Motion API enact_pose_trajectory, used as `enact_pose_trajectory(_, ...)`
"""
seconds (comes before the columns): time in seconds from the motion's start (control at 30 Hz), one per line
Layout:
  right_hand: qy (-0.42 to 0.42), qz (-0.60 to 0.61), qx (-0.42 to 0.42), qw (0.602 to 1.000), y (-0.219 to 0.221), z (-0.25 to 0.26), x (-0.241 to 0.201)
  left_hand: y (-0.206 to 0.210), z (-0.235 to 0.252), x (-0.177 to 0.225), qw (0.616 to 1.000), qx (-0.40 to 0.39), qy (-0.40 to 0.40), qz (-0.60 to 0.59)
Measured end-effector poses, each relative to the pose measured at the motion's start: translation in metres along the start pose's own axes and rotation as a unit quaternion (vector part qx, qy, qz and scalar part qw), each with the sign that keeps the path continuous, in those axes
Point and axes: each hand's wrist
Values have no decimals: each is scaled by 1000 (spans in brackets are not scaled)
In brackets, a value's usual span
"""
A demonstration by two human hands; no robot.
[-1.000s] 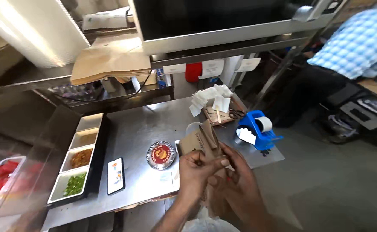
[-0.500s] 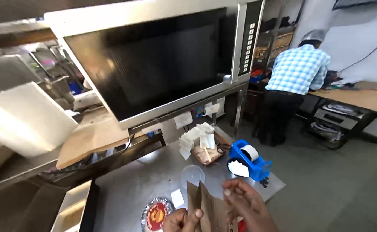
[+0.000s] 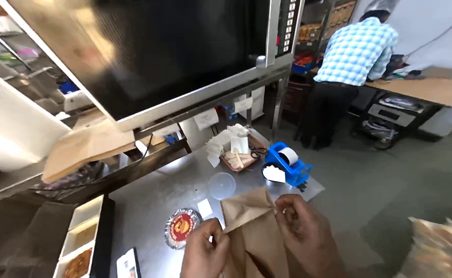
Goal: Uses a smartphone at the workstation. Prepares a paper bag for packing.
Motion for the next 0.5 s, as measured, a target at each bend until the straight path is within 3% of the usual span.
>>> enact_pose_trajectory(0.07, -22, -53, -25, 998, 9, -16, 1, 9, 2, 15, 995, 17, 4, 99)
enact_pose_trajectory(0.2, 18, -108, -77, 991, 15, -42, -32, 52, 3, 57, 987, -3, 31, 159)
enact_pose_trajectory(0.23, 77, -151, -136, 976, 7, -40, -38, 58, 3, 64, 986, -11, 29, 166)
enact_pose_trajectory(0.3, 229, -210, -335, 889, -12, -22, -36, 66, 4, 71, 984, -29, 48, 170)
enact_pose_trajectory(0.33, 265, -210, -395, 854, -17, -18, -23, 69, 3, 70, 981, -45, 74, 172)
enact_pose_trajectory(0.37, 280, -176, -413, 849, -22, -18, -10, 72, 3, 69, 977, -72, 104, 173)
enact_pose_trajectory(0.43, 312, -6, -346, 885, -28, -27, 12, 79, 3, 64, 961, -152, 155, 174)
enact_pose_trajectory(0.5, 429, 182, -222, 856, -27, -40, 9, 88, 1, 61, 949, -202, 183, 159)
Point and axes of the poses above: each hand's wrist, its own z-axis towards the middle knuckle, its own y-axis out of the palm, x = y × z
